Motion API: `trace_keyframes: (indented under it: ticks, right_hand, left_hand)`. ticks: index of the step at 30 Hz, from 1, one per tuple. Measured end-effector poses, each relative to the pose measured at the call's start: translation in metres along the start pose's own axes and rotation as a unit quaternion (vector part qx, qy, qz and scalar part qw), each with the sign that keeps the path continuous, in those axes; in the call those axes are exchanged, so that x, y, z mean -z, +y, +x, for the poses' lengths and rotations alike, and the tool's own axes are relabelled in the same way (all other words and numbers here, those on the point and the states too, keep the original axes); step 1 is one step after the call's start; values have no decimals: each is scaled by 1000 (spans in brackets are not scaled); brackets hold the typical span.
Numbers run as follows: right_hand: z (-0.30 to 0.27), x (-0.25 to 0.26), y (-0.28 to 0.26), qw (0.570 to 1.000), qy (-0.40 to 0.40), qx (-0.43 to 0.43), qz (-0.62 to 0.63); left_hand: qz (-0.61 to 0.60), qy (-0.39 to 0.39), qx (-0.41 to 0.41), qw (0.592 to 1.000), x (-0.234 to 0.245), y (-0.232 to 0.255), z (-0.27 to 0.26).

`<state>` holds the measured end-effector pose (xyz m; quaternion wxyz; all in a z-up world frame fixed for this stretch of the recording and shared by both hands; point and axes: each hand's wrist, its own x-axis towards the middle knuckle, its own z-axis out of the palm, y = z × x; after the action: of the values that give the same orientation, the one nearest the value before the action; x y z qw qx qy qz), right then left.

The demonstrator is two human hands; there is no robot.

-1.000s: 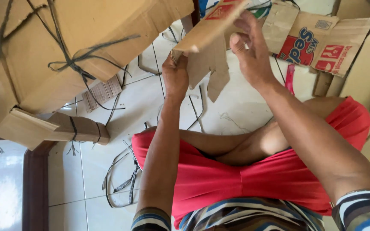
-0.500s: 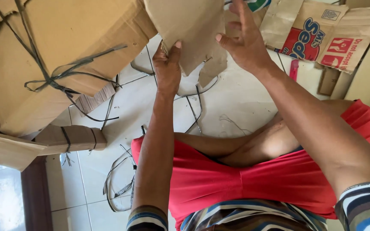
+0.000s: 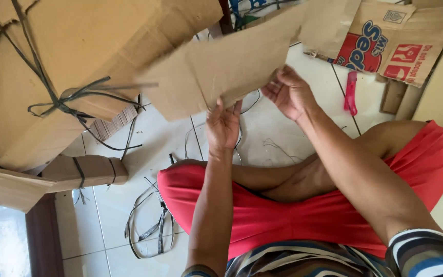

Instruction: Cutting and scoring cardboard pieces using a utility knife to prepare them for a project.

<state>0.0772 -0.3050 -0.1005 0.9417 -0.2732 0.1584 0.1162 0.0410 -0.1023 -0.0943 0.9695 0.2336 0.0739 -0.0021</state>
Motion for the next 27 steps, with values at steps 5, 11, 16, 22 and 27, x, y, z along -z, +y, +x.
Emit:
trace_keyframes:
  ticks: [5, 11, 16, 22, 27]
  right_hand:
    - [-1, -9, -36, 993, -3, 87, -84]
    - [2, -20, -76, 930, -34, 189, -315]
    - [-9, -32, -101, 902, -82, 209, -368]
    - [1, -17, -118, 867, -124, 274, -398]
    - [-5, -30, -126, 832, -129, 311, -441]
  left_hand:
    - [191, 149, 202, 949, 17, -4, -13]
    - [479, 184, 138, 847, -6, 17, -17]
    - [552, 110, -185, 805, -65, 49, 1]
    - [641, -84, -145, 749, -129, 71, 19]
    - [613, -167, -129, 761, -139, 65, 32]
